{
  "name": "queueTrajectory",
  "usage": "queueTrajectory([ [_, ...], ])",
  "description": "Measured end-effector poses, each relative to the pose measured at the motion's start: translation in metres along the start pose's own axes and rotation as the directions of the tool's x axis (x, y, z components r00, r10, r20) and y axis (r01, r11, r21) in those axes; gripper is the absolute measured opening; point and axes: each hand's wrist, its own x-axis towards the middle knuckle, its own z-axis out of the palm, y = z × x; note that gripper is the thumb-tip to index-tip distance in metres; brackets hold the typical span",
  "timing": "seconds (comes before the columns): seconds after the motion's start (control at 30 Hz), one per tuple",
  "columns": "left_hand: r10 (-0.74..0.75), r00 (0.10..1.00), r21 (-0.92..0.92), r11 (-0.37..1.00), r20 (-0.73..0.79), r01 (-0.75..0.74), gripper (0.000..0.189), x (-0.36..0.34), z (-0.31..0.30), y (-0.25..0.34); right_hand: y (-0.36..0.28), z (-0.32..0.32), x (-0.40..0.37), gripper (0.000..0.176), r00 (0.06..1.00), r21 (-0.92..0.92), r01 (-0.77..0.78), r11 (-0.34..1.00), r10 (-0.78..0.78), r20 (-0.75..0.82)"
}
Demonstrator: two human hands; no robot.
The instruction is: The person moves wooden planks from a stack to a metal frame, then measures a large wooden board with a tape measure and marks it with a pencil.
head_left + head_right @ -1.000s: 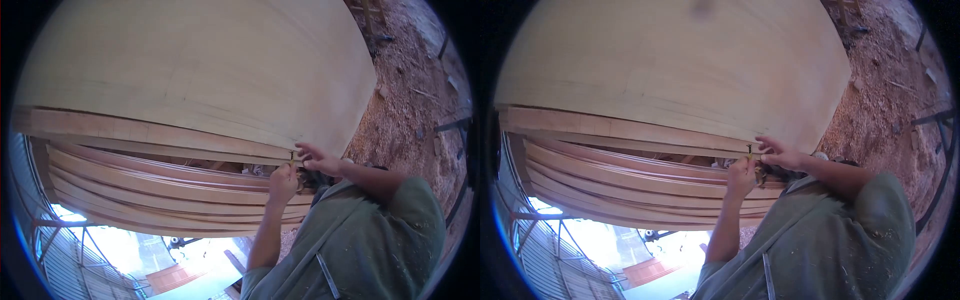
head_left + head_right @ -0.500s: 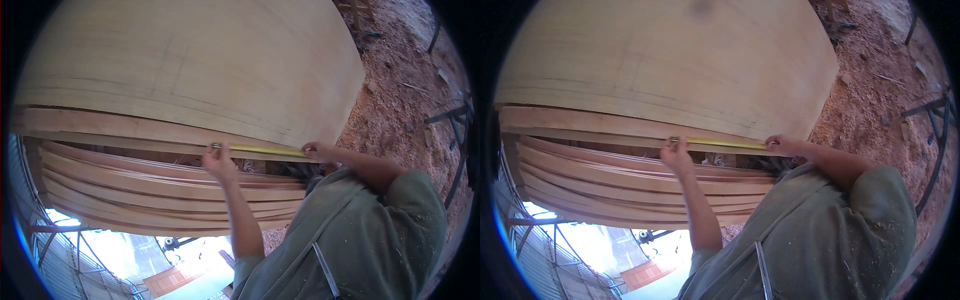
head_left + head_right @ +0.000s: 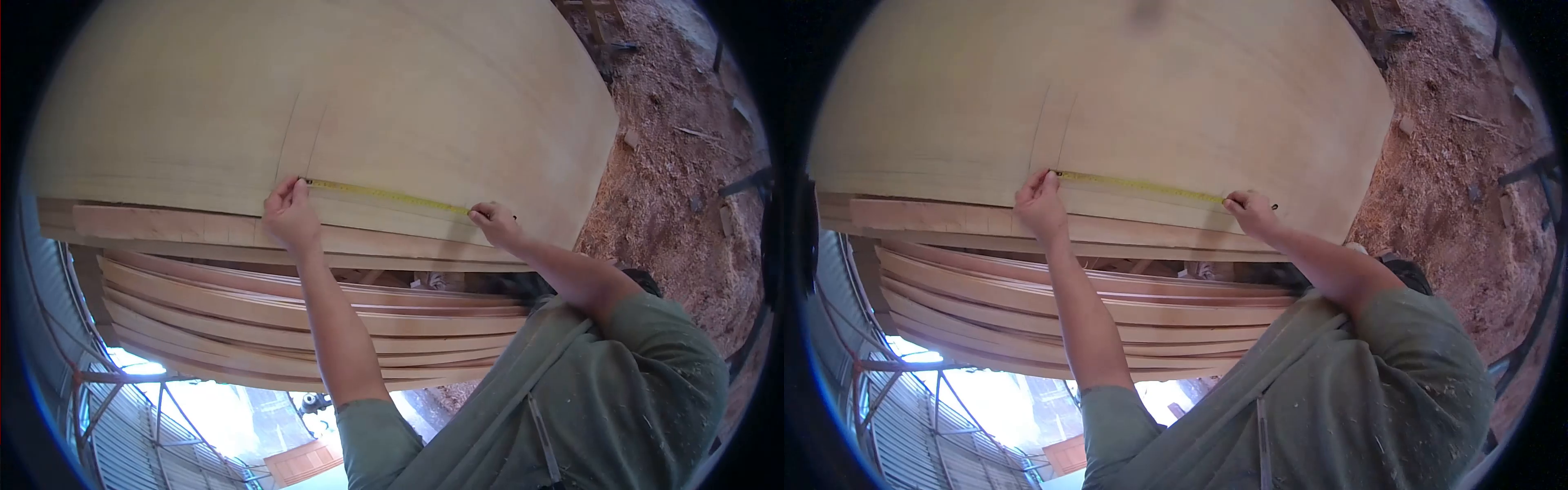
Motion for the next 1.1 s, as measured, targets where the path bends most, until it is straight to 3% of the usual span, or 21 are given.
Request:
queueTrajectory([
  [0.1,-0.042,0.999,-0.032,0.999,0.010,0.042,0.016,-0.002,-0.008,-0.007,0.004,0.000,-0.005,0.026,0.998,-0.090,0.057,0.994,-0.058,-0.006],
  [0.27,0.029,0.998,-0.062,0.998,0.056,-0.026,0.017,-0.006,-0.013,-0.024,0.002,-0.001,-0.010,0.025,0.999,-0.073,-0.027,0.997,0.025,-0.031],
  [0.67,-0.040,0.999,-0.176,0.984,-0.027,0.035,0.014,-0.012,-0.004,-0.008,0.002,0.006,-0.012,0.024,0.998,-0.044,-0.059,0.997,0.060,0.013],
  [0.83,-0.078,0.993,-0.101,0.992,-0.087,0.069,0.015,-0.014,-0.001,-0.001,-0.007,0.005,-0.022,0.021,0.999,-0.043,-0.027,0.999,0.026,-0.043],
  [0.9,-0.091,0.994,-0.055,0.995,-0.062,0.088,0.015,-0.013,-0.004,0.007,-0.007,0.008,-0.028,0.018,0.987,-0.133,0.016,0.991,-0.037,-0.154],
  [1.1,-0.088,0.995,-0.041,0.995,-0.045,0.086,0.015,-0.012,-0.006,0.004,0.001,0.015,-0.032,0.017,0.988,-0.075,0.010,0.997,-0.021,-0.152],
])
